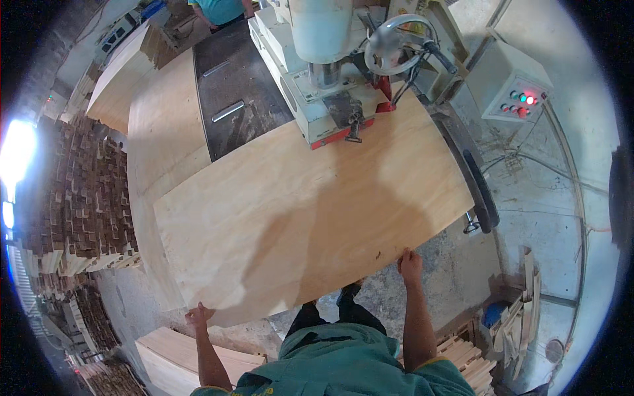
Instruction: The person picks up wooden boards from a stack by hand and feeds them into a cutting machine, operating the machine's control buttons to process each board.
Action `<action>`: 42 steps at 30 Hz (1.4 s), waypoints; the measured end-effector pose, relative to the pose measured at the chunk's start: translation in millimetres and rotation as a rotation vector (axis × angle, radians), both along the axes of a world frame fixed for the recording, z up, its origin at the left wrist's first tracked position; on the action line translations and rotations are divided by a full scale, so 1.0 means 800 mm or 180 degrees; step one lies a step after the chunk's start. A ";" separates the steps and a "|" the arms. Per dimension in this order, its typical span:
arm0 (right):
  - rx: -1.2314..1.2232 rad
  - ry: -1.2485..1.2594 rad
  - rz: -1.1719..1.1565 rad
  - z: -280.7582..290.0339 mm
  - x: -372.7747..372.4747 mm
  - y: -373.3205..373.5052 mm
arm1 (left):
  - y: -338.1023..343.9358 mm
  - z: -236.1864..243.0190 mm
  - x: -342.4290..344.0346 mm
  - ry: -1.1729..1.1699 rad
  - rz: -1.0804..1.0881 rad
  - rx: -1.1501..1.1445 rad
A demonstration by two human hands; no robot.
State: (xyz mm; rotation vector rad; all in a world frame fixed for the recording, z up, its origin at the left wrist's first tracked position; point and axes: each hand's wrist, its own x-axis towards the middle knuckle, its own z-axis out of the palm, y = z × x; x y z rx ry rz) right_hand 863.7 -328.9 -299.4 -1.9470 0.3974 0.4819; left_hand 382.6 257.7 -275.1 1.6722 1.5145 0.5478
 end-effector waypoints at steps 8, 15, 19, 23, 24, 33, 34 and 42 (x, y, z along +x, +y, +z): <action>-0.0429 -0.0654 -0.0134 -0.048 -0.009 -0.041 | -0.009 -0.019 0.023 -0.0258 0.0995 -0.0412; 0.0287 -0.0142 -0.0407 -0.005 -0.002 -0.017 | 0.003 -0.016 0.000 0.2457 -0.0666 0.0748; -0.1572 -0.0847 0.0410 0.018 0.065 -0.083 | 0.000 -0.008 0.013 -0.1021 0.0732 -0.0767; -0.0771 -0.2417 -0.0378 0.152 0.245 -0.170 | 0.004 0.014 0.057 0.1316 -0.0695 -0.0803; -0.0954 -0.2483 -0.0426 0.180 0.297 -0.164 | 0.004 0.019 0.079 0.1372 -0.0736 -0.0676; -0.0809 -0.3005 -0.1314 0.345 0.607 -0.245 | -0.041 -0.017 0.295 0.1835 -0.1487 0.0000; -0.0782 -0.3006 -0.1294 0.346 0.615 -0.238 | -0.039 -0.016 0.294 0.1909 -0.1492 0.0108; -0.0533 -0.3423 -0.1367 0.347 0.635 -0.242 | -0.039 0.021 0.209 0.2754 -0.1475 0.0794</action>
